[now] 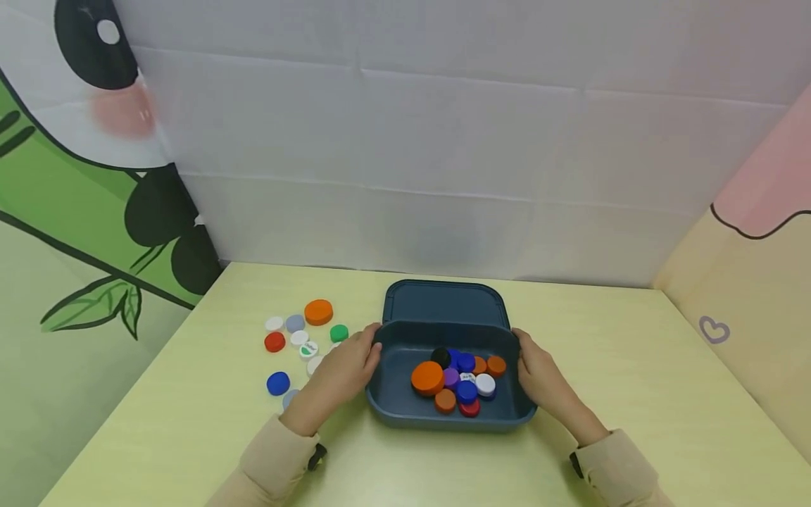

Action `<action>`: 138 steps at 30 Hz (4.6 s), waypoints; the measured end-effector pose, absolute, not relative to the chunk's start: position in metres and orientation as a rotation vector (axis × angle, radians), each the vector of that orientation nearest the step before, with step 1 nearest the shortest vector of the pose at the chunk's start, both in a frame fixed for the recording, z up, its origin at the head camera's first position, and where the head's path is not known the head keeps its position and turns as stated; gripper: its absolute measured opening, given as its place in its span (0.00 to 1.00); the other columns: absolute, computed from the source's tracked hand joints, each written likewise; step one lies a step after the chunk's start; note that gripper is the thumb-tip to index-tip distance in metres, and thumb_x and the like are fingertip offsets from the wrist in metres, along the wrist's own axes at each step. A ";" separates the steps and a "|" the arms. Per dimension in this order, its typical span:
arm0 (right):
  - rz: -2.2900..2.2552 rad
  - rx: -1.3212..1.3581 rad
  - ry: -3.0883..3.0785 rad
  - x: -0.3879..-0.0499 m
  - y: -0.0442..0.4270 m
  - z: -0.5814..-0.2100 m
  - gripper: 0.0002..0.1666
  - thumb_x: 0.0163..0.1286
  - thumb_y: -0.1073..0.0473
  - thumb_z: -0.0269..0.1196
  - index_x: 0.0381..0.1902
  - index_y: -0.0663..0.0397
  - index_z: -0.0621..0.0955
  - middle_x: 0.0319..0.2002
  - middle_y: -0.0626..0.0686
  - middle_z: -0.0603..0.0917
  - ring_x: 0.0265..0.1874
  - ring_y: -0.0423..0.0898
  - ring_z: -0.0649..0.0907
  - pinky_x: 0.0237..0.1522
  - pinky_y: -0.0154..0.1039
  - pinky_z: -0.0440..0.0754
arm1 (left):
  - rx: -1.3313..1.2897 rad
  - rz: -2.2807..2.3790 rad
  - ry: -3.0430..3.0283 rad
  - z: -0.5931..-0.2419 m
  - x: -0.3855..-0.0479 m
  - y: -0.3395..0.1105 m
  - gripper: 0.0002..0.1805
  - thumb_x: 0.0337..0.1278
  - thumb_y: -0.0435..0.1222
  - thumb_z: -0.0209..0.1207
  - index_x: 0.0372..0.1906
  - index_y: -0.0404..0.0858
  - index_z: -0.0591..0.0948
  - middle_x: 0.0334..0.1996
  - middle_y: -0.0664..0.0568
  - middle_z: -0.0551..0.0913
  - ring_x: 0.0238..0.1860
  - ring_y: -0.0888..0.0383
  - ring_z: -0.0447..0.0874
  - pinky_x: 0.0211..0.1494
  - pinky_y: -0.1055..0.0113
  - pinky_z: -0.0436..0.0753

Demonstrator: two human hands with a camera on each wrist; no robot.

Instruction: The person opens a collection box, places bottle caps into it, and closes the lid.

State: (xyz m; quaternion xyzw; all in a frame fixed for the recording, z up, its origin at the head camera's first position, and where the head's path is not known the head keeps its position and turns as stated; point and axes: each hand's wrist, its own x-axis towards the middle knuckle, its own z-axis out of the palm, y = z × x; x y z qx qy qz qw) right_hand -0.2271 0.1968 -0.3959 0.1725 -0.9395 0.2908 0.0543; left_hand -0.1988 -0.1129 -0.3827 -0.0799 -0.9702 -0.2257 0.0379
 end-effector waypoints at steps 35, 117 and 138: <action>0.879 0.533 -2.927 -0.225 0.196 -0.391 0.25 0.67 0.71 0.42 0.62 0.73 0.58 0.59 0.72 0.68 0.58 0.64 0.71 0.55 0.57 0.70 | -0.344 -0.051 -2.997 -0.384 -0.152 -0.166 0.22 0.32 0.44 0.72 0.36 0.42 0.78 0.28 0.51 0.72 0.32 0.51 0.67 0.31 0.61 0.70; 0.754 0.533 -2.966 -0.228 0.196 -0.398 0.28 0.68 0.69 0.44 0.65 0.71 0.57 0.53 0.71 0.72 0.52 0.62 0.76 0.52 0.55 0.74 | -0.818 0.490 -3.005 -0.373 -0.224 -0.064 0.14 0.48 0.43 0.64 0.43 0.46 0.81 0.36 0.52 0.82 0.34 0.55 0.74 0.39 0.65 0.75; 0.737 0.550 -2.944 -0.227 0.194 -0.397 0.29 0.66 0.71 0.45 0.64 0.74 0.57 0.54 0.72 0.70 0.53 0.63 0.75 0.53 0.54 0.73 | -0.749 0.276 -3.036 -0.348 -0.211 -0.068 0.20 0.43 0.47 0.67 0.42 0.44 0.79 0.37 0.51 0.81 0.35 0.53 0.75 0.41 0.61 0.77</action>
